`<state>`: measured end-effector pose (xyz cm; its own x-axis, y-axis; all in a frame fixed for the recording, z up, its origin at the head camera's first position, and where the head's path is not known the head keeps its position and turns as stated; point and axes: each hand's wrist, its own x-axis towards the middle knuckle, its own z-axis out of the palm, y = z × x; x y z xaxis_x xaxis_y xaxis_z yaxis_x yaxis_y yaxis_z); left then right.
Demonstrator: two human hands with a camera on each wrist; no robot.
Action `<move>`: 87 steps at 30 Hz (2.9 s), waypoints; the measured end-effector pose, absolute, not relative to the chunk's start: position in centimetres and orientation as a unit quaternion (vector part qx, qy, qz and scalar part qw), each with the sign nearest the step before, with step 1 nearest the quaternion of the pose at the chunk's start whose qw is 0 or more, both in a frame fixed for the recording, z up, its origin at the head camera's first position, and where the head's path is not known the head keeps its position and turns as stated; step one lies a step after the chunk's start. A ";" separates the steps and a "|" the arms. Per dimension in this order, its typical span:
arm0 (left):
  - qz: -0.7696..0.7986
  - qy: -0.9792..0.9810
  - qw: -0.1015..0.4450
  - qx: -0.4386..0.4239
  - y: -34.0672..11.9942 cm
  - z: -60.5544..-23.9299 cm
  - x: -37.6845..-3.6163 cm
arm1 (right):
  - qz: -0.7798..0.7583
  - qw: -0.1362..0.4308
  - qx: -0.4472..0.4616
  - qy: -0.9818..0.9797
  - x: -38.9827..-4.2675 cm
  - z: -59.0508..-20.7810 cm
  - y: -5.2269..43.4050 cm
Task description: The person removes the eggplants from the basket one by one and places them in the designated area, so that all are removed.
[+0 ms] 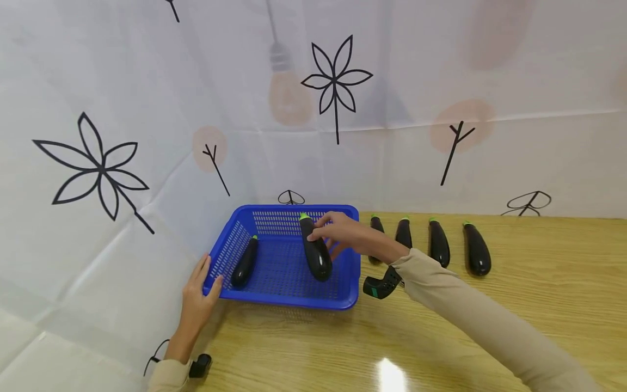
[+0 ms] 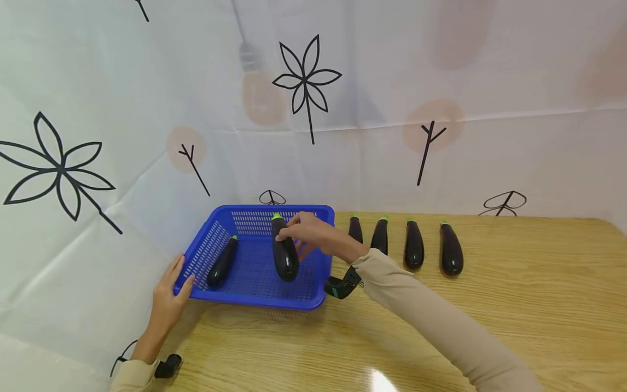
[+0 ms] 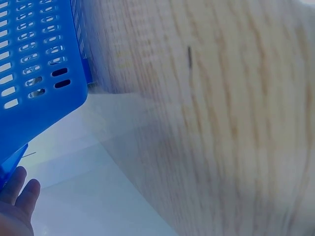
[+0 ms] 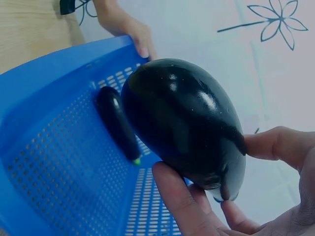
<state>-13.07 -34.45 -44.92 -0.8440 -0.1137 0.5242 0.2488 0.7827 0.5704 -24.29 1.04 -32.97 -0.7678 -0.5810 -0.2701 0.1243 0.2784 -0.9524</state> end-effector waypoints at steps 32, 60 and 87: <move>-0.322 -0.899 0.294 -0.042 -34.3 -45.3 -13.2 | -0.566 0.291 -0.151 0.757 -23.2 -34.3 8.9; -0.312 -0.895 0.311 -0.063 -34.8 -45.5 -13.1 | -0.581 0.272 -0.126 0.757 -21.7 -35.3 14.8; -0.317 -0.900 0.298 -0.039 -34.7 -45.1 -12.6 | -0.614 0.277 -0.102 0.732 -20.9 -36.1 21.4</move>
<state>-12.62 -34.72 -45.15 -0.8199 -0.1186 0.5602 0.2589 0.7959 0.5473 -20.90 21.42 -36.08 -0.8264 -0.4882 -0.2804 0.1908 0.2256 -0.9553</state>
